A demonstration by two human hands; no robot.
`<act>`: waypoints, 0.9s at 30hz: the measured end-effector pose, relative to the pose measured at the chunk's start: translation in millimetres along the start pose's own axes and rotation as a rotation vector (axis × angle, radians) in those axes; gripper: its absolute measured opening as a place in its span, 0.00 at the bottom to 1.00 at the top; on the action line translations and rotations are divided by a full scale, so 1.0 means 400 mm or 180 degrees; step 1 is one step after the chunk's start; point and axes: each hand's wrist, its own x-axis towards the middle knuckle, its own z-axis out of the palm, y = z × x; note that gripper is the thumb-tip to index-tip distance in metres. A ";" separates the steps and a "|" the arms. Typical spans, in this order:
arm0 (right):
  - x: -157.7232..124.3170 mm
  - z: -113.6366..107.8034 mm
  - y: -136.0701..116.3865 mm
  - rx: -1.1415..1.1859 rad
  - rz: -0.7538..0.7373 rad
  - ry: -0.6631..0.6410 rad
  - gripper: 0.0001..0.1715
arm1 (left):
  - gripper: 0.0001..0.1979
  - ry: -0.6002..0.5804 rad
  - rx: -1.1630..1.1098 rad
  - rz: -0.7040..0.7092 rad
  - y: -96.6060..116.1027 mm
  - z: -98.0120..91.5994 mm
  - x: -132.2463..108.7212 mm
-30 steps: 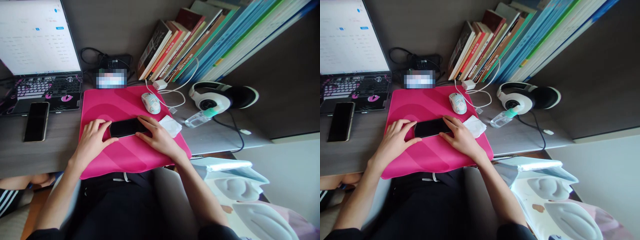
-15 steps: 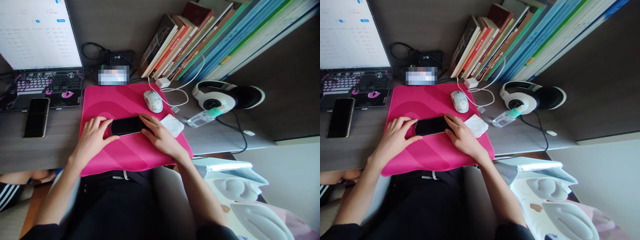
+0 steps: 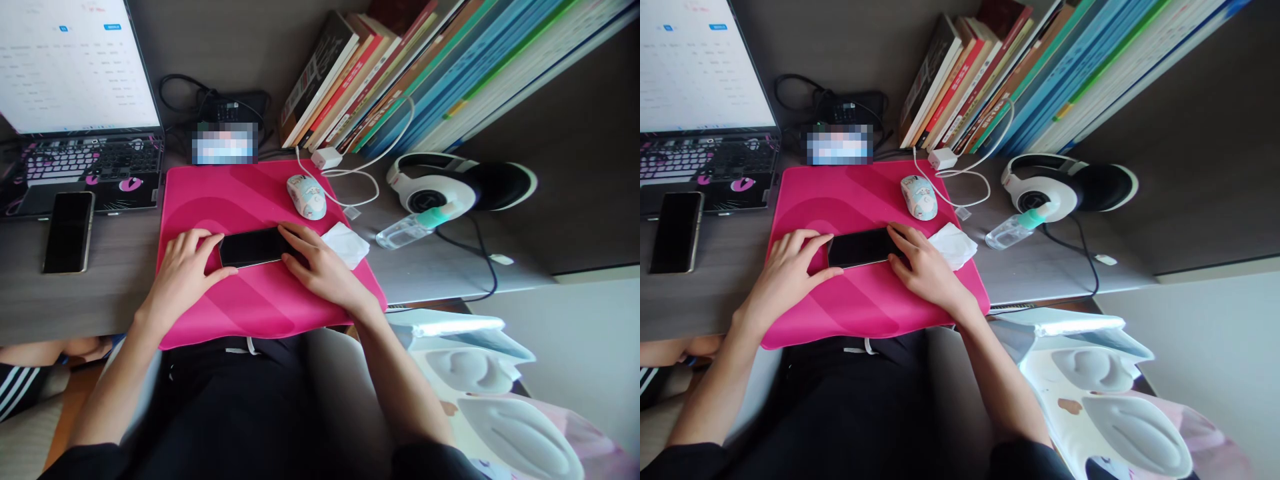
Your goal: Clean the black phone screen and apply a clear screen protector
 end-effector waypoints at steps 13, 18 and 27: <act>0.001 0.009 0.001 -0.0075 0.0021 0.0154 0.32 | 0.31 0.0001 0.0016 0.0013 -0.006 0.007 -0.002; 0.001 0.012 0.002 -0.0103 0.0011 0.0189 0.32 | 0.32 0.0015 0.0034 0.0016 -0.006 0.010 -0.002; -0.001 0.005 0.008 -0.0128 -0.0067 0.0083 0.32 | 0.32 0.0000 0.0011 0.0004 -0.005 0.008 -0.002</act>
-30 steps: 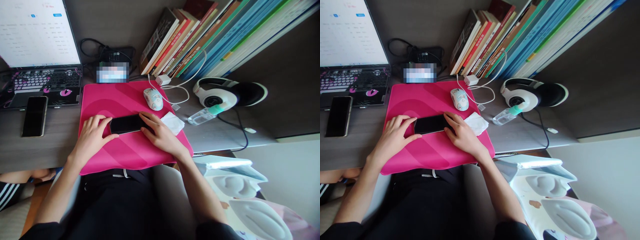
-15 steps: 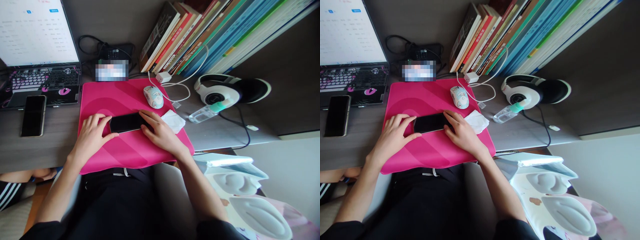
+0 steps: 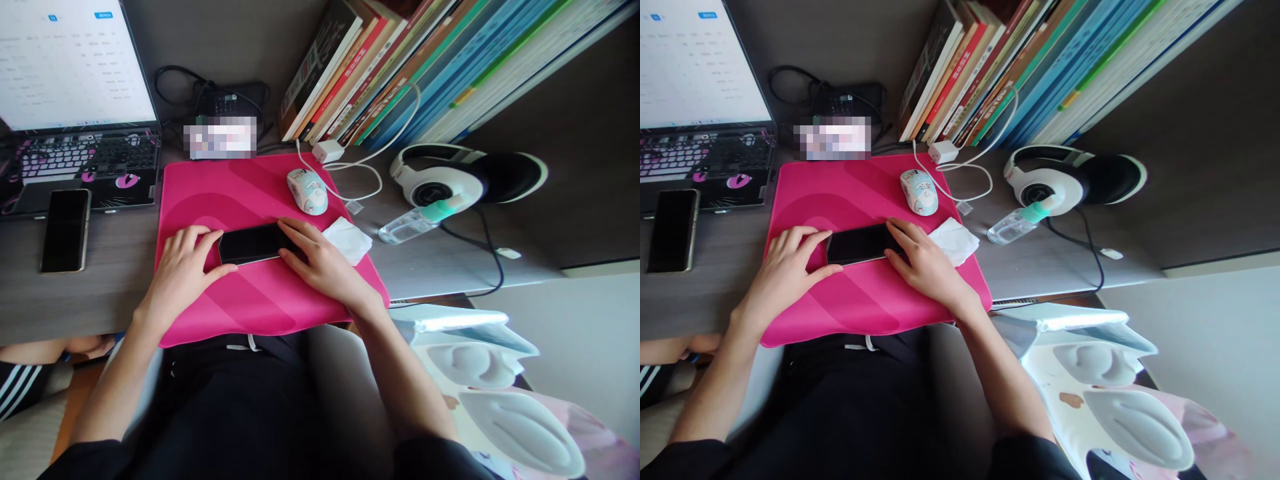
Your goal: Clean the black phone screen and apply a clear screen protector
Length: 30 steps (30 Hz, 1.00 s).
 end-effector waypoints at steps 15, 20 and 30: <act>0.000 0.008 -0.016 -0.0410 -0.0171 0.0167 0.31 | 0.30 0.0002 -0.0016 -0.0033 0.004 -0.002 0.002; 0.002 0.031 -0.068 -0.0565 -0.0658 0.0246 0.29 | 0.31 0.0001 0.0007 -0.0033 0.005 0.000 0.001; 0.041 0.088 -0.149 -0.0592 -0.1098 -0.0104 0.29 | 0.28 0.0032 0.0131 -0.0006 0.002 -0.003 0.003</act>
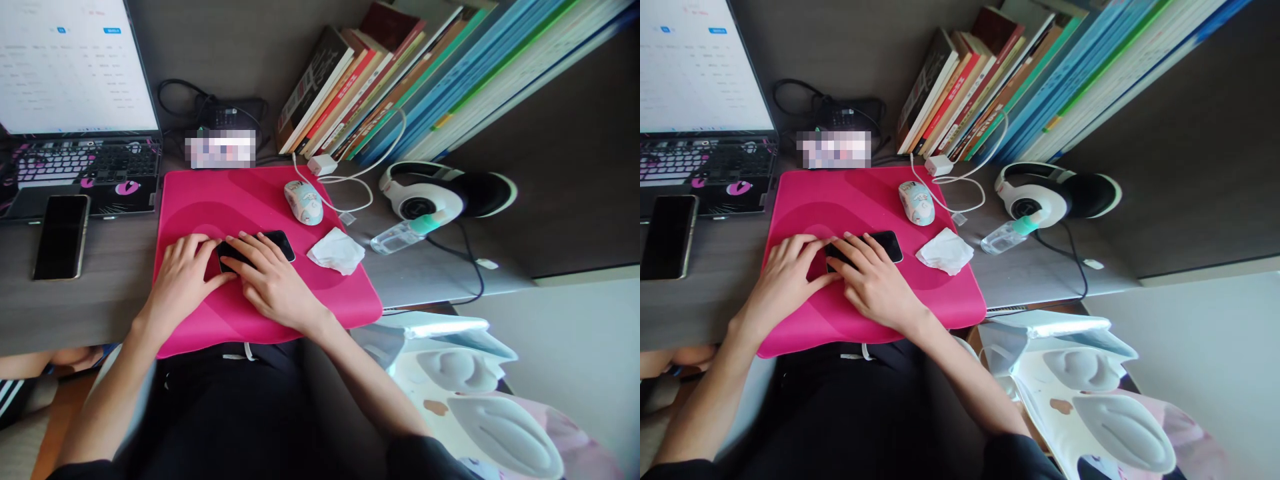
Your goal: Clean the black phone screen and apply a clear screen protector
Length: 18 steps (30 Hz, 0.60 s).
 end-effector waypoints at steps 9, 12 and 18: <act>0.000 0.000 0.005 -0.0305 0.0328 0.0113 0.27 | 0.30 0.0087 -0.0056 0.0080 -0.021 0.016 0.001; -0.011 -0.022 0.015 -0.0284 0.0529 0.0196 0.26 | 0.30 0.0100 -0.0054 0.0076 -0.018 0.011 0.004; -0.057 -0.094 0.075 -0.0395 0.0965 0.0271 0.24 | 0.30 0.0130 -0.0051 0.0100 -0.012 0.001 0.004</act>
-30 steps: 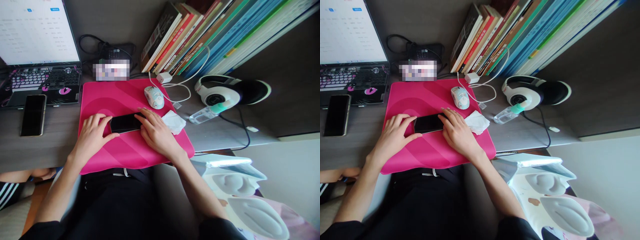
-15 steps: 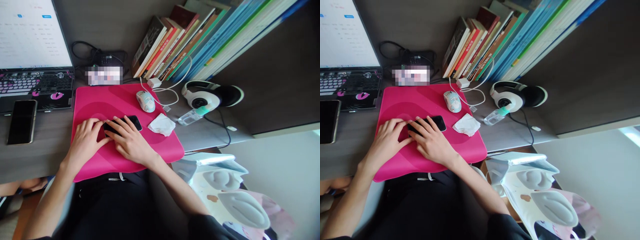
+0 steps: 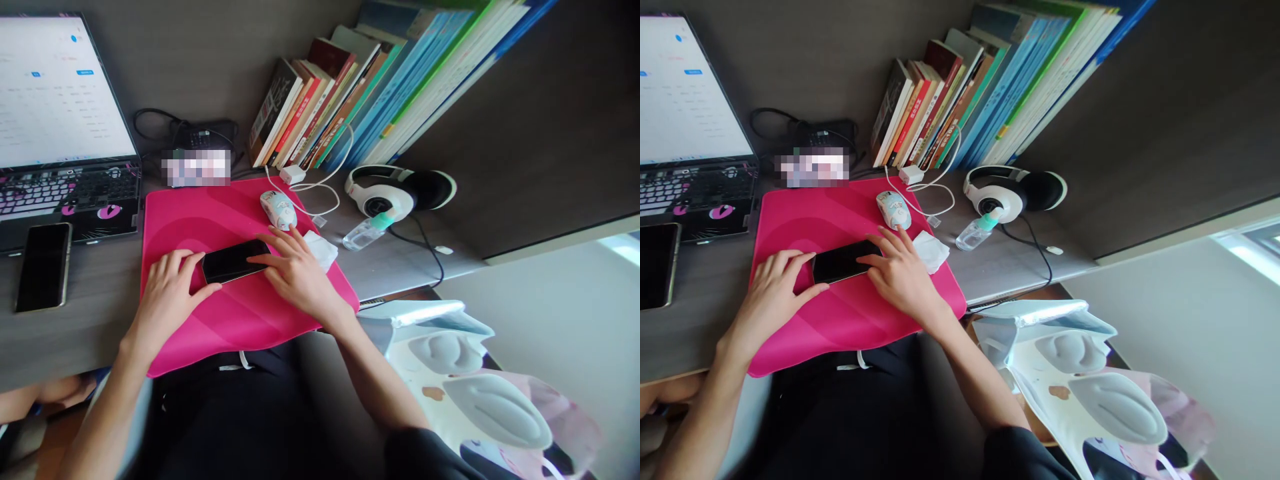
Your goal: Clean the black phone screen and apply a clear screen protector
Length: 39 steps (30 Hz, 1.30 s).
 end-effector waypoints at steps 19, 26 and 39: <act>-0.072 -0.098 0.116 -0.1117 0.0666 -0.0341 0.18 | 0.32 -0.0026 0.0079 0.0004 -0.004 0.006 -0.008; -0.046 -0.088 0.026 -0.0660 0.0470 0.0045 0.17 | 0.33 -0.0085 0.0048 -0.0039 0.001 0.002 -0.007; -0.032 0.065 -0.046 -0.0226 -0.0154 0.0044 0.29 | 0.31 -0.0196 -0.0243 -0.0085 0.007 -0.009 -0.007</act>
